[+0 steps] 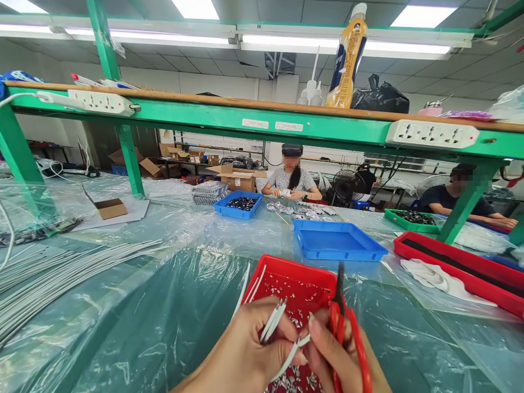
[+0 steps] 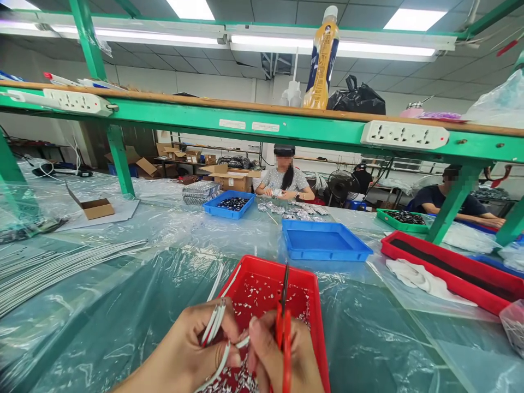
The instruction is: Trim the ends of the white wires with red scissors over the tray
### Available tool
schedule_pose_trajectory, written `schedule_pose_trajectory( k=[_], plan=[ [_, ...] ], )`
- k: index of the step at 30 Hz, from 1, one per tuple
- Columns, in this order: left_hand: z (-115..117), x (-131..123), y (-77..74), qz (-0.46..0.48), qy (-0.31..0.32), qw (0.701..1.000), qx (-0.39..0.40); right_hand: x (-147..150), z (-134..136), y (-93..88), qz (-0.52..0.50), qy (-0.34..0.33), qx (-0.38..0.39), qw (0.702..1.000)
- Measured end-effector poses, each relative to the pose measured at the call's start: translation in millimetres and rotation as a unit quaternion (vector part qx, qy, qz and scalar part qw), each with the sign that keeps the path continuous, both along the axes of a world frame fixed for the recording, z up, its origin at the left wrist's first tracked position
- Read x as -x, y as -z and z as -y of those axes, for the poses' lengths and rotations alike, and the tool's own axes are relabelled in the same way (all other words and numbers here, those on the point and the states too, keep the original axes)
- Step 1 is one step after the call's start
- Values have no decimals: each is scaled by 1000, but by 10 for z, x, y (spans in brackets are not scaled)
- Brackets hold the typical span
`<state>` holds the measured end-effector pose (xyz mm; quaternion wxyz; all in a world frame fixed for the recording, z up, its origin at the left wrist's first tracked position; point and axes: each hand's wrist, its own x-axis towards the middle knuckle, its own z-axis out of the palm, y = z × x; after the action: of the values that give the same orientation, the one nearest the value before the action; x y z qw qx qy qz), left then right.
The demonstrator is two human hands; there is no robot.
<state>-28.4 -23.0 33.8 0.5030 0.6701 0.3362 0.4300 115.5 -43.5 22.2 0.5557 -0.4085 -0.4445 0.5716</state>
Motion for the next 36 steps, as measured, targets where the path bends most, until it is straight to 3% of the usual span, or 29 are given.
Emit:
schedule_pose_trajectory(
  k=[3,5,9,13,19,24,28,32,36],
  plan=[
    [13,-29,-39,46,62,995,59,2,-64,52,-176,-121,86,973],
    [5,-43,-65,60,72,992,84,-7,-85,71,-202,-120,77,969],
    [-39,-42,-83,60,32,991,113,-46,-41,17,-81,-35,-16,996],
    [-59,-47,-50,71,22,989,131,-67,-4,-35,28,32,-56,998],
    [-54,-62,32,94,45,989,101,-84,-57,13,95,-32,-62,993],
    [-44,-38,27,12,-11,998,57,-56,-21,-60,158,53,-105,980],
    [-46,-40,-9,-28,-42,999,-9,-56,-21,-59,137,79,-144,977],
    [-79,-37,-19,31,52,992,107,-105,-63,-31,104,27,-170,980],
    [-120,-13,22,69,106,984,123,-161,-92,-25,155,11,-174,972]
  ],
)
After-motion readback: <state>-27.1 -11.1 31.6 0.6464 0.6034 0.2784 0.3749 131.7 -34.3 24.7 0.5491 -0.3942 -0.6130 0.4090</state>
